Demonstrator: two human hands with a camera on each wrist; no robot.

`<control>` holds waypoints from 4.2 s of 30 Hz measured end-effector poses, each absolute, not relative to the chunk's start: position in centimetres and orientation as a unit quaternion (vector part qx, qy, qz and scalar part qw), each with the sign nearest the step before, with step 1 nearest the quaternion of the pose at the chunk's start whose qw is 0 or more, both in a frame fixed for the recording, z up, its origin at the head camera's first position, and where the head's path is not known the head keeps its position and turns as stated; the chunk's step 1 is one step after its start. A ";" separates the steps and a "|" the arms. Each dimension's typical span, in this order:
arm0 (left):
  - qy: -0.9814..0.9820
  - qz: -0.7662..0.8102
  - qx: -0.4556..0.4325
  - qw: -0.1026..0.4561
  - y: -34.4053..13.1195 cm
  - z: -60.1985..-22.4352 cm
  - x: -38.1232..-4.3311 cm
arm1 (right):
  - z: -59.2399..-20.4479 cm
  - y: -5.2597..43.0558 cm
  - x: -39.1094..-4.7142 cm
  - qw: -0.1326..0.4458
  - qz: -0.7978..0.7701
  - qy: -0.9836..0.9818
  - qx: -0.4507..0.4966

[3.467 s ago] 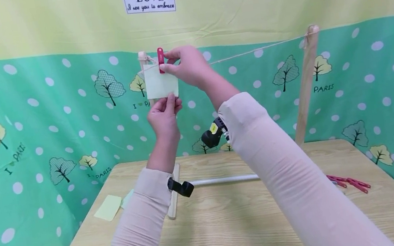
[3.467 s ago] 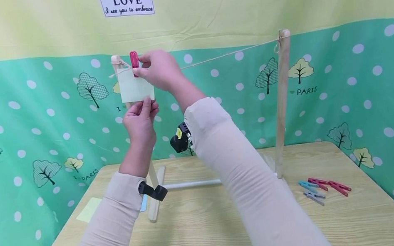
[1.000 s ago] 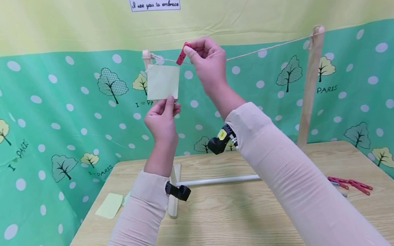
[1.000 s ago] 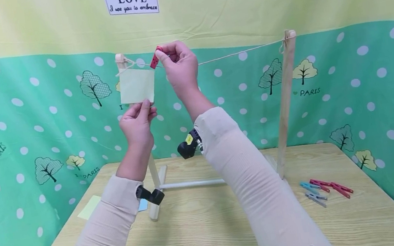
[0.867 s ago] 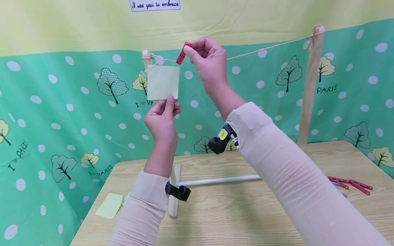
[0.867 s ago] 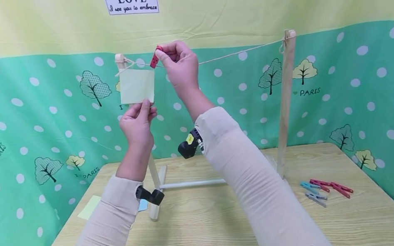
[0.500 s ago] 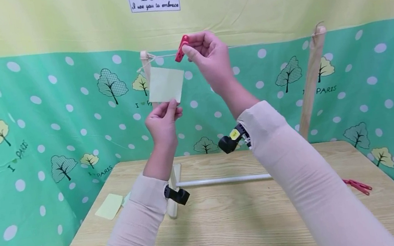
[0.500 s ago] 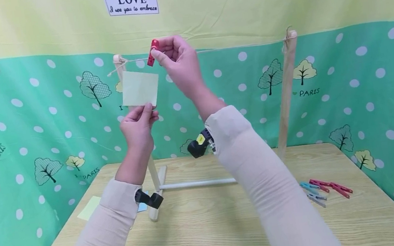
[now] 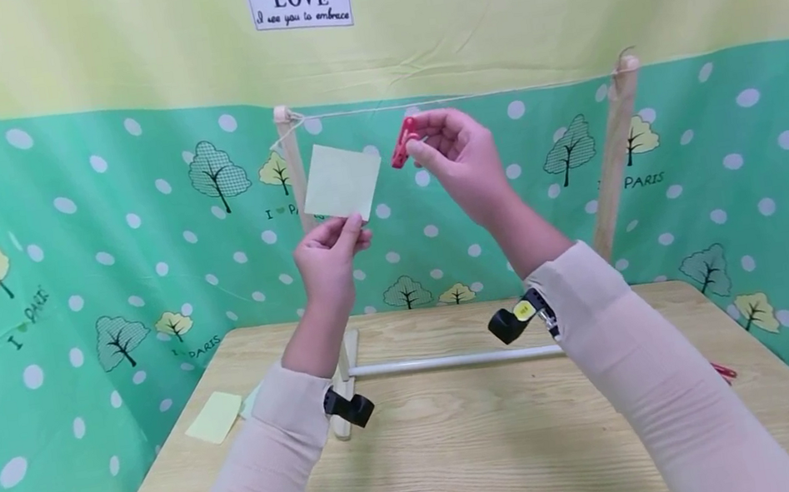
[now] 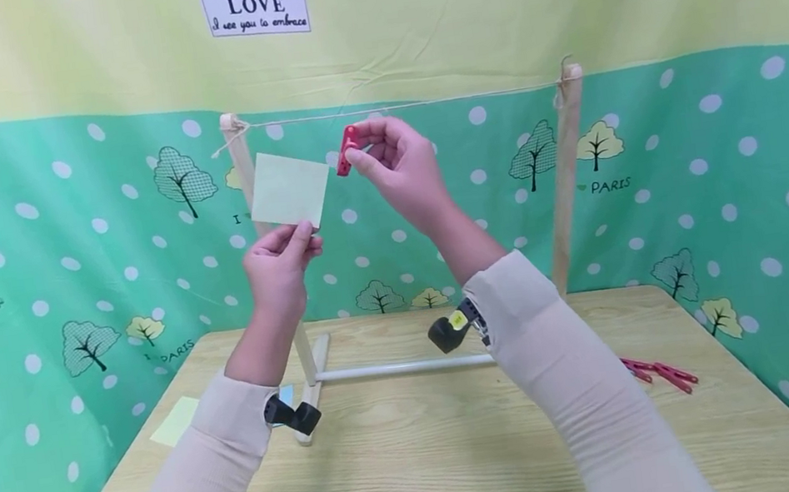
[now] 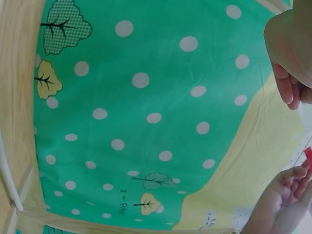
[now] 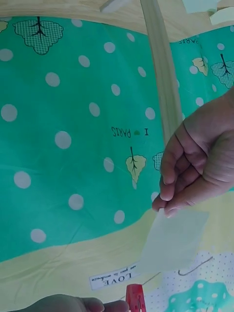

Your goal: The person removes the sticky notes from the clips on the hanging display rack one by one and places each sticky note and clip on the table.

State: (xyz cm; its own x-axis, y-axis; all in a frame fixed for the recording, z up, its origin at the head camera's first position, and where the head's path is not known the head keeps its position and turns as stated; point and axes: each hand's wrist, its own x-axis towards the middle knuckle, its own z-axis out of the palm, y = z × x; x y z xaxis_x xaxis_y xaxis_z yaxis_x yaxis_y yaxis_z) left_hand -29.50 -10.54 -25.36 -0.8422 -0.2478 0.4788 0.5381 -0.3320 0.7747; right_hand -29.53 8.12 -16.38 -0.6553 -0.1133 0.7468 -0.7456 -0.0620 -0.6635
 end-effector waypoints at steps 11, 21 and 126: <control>-0.524 -0.812 -0.124 0.224 -10.3 -25.7 -28.4 | -18.7 10.5 -27.8 0.254 0.638 -0.642 0.342; -0.521 -0.816 -0.141 0.206 -10.7 -26.4 -27.4 | -20.9 13.1 -25.8 0.248 0.628 -0.650 0.349; -0.731 -0.656 0.178 0.055 -37.9 -44.5 -16.6 | -44.5 41.7 -15.3 0.070 0.512 -0.839 -0.169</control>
